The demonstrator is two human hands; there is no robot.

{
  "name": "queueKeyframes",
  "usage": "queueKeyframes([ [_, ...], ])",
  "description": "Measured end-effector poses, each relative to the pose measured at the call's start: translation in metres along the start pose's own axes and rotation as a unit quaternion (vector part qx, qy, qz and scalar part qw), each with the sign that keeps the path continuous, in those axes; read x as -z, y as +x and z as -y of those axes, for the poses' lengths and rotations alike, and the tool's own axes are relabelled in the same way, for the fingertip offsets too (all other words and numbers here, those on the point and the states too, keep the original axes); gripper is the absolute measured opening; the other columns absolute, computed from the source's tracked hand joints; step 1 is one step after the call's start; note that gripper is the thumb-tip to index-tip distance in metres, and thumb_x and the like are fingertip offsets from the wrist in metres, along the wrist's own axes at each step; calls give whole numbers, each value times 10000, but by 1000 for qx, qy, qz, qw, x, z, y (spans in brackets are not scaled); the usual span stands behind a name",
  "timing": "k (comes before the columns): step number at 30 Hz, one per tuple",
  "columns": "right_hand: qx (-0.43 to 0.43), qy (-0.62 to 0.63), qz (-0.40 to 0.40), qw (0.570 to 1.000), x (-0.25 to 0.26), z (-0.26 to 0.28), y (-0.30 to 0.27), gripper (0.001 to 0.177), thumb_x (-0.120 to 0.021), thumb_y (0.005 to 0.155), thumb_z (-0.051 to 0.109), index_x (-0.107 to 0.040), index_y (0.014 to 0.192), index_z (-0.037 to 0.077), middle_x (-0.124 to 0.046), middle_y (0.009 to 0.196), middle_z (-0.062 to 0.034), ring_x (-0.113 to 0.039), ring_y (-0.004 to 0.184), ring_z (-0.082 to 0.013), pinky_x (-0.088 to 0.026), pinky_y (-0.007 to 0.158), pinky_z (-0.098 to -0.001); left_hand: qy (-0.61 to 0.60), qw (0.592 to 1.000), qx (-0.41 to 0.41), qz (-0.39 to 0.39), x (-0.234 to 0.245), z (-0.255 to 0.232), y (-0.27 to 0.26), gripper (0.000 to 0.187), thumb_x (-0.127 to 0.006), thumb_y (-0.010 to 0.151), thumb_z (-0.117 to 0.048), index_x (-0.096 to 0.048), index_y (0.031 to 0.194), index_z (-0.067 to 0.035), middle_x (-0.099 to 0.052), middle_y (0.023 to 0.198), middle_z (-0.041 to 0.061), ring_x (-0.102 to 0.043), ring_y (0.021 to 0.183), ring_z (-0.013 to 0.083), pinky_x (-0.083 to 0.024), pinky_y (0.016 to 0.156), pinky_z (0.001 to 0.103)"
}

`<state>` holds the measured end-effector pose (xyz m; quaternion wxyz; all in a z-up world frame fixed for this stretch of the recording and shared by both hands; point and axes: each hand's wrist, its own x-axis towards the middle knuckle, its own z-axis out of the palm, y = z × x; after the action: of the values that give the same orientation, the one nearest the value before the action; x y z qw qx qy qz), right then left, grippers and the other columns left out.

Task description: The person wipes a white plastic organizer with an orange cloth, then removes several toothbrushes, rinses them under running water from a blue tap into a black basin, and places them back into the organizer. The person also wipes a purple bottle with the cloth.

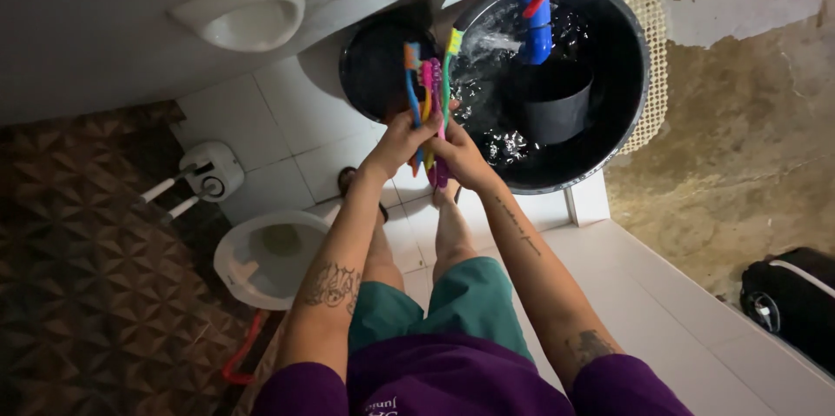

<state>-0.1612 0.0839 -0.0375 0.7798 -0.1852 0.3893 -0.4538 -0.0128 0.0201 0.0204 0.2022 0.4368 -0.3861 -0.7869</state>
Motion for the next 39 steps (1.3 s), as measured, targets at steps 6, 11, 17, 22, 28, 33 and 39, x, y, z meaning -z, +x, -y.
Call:
queueKeyframes([
  [6, -87, -137, -16, 987, 11, -10, -1, 403, -592, 981, 115, -481, 1325, -63, -645, 906, -128, -662, 770, -171, -563, 690, -293, 65, 990, -125, 8, 2, 26, 7, 409, -485, 1110, -314, -658, 1294, 8, -711, 1278, 112, -660, 1211, 217, -514, 1079, 373],
  [11, -65, -322, 6, 944, -26, 34, -9, 736, -551, 1002, 204, -56, 1499, -17, -657, 977, -93, -657, 772, -204, -572, 651, -321, -38, 986, -157, -42, 3, 27, 9, 382, -488, 1109, -318, -658, 1202, 12, -731, 1137, 110, -703, 1109, 208, -551, 1019, 357],
  [17, -28, -303, 109, 946, 23, 16, -14, 461, -648, 1038, 248, -524, 1388, -26, -723, 1162, -120, -675, 1082, -173, -539, 945, -313, -70, 981, -97, -154, 14, 36, 17, 311, -561, 1073, -299, -647, 1142, -7, -661, 913, 50, -650, 795, 139, -550, 733, 290],
  [22, -50, -321, -86, 942, 110, -39, 4, 289, -662, 1018, 236, -682, 1197, 10, -735, 1109, -102, -683, 1029, -168, -556, 899, -316, -82, 985, -85, -128, 17, 100, 40, 271, -697, 996, -200, -625, 1151, 9, -687, 928, 95, -659, 708, 159, -556, 654, 293],
  [28, 69, -531, -340, 773, 142, -14, -5, 311, -711, 923, 147, -650, 1214, 54, -682, 1209, -137, -634, 1167, -295, -508, 1044, -398, -145, 979, 9, -145, -14, 127, 59, 308, -739, 937, -152, -604, 1139, 36, -749, 1027, 171, -748, 780, 230, -626, 704, 359],
  [33, 253, -703, -362, 557, 186, 22, -2, 584, -752, 810, 164, -531, 1313, -35, -573, 1341, -244, -423, 1328, -440, -290, 1102, -591, -198, 955, 64, -212, -27, 137, 71, 298, -724, 945, -172, -617, 1165, -2, -753, 1061, 151, -761, 815, 222, -637, 726, 353],
  [39, 75, -724, -303, 616, 229, -4, 12, 104, -722, 938, 135, -655, 964, 60, -708, 956, -139, -640, 1027, -365, -422, 1041, -571, -150, 955, 83, -244, -26, 149, 84, 296, -687, 971, -229, -608, 1185, -41, -735, 1033, 113, -747, 779, 212, -584, 648, 325],
])
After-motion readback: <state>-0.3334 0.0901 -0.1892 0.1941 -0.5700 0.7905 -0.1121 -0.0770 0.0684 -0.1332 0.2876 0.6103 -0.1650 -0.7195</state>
